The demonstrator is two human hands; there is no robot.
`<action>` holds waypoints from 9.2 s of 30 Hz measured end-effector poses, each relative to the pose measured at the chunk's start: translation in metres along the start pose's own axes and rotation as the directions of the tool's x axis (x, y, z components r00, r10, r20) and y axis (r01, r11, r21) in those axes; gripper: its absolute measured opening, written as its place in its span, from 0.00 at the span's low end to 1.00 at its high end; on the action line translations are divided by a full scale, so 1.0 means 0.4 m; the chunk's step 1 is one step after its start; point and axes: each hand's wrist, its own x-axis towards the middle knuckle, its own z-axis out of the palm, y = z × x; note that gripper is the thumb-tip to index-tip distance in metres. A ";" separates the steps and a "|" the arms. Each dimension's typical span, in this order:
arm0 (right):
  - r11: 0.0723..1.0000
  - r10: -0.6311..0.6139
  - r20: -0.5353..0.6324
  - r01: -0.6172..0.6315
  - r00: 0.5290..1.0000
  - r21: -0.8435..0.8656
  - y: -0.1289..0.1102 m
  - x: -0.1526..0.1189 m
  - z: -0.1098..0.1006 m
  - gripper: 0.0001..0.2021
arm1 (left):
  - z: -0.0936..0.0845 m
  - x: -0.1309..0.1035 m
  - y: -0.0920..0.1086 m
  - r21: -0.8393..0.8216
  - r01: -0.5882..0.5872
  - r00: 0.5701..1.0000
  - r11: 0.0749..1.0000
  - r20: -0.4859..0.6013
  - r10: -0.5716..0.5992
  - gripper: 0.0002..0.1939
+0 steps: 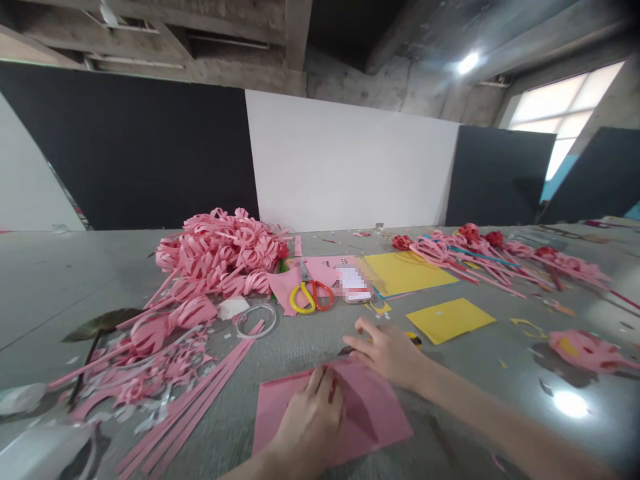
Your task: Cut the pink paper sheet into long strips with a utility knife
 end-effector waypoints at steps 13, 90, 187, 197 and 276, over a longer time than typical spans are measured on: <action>0.978 -0.151 -0.009 0.148 0.989 -0.146 -0.002 -0.016 0.050 0.14 | 0.002 -0.001 0.001 -0.029 0.018 0.999 0.999 -0.034 -0.019 0.15; 0.987 -0.132 0.060 0.137 0.989 -0.083 0.071 -0.048 0.045 0.11 | 0.000 -0.005 0.003 -0.023 0.034 0.999 0.999 0.012 -0.033 0.17; 0.984 -0.134 0.069 0.141 0.989 -0.108 0.010 0.007 0.029 0.11 | -0.002 0.000 0.013 0.037 0.095 0.978 0.995 0.183 -0.100 0.22; 0.985 -0.130 0.094 0.140 0.987 -0.102 0.012 0.007 0.031 0.11 | -0.005 0.000 0.014 0.019 0.094 0.966 0.995 0.242 -0.096 0.24; 0.986 -0.024 0.144 0.000 0.989 0.166 0.068 -0.011 0.018 0.11 | -0.024 0.006 -0.012 -0.189 0.183 0.972 0.965 0.184 -0.148 0.18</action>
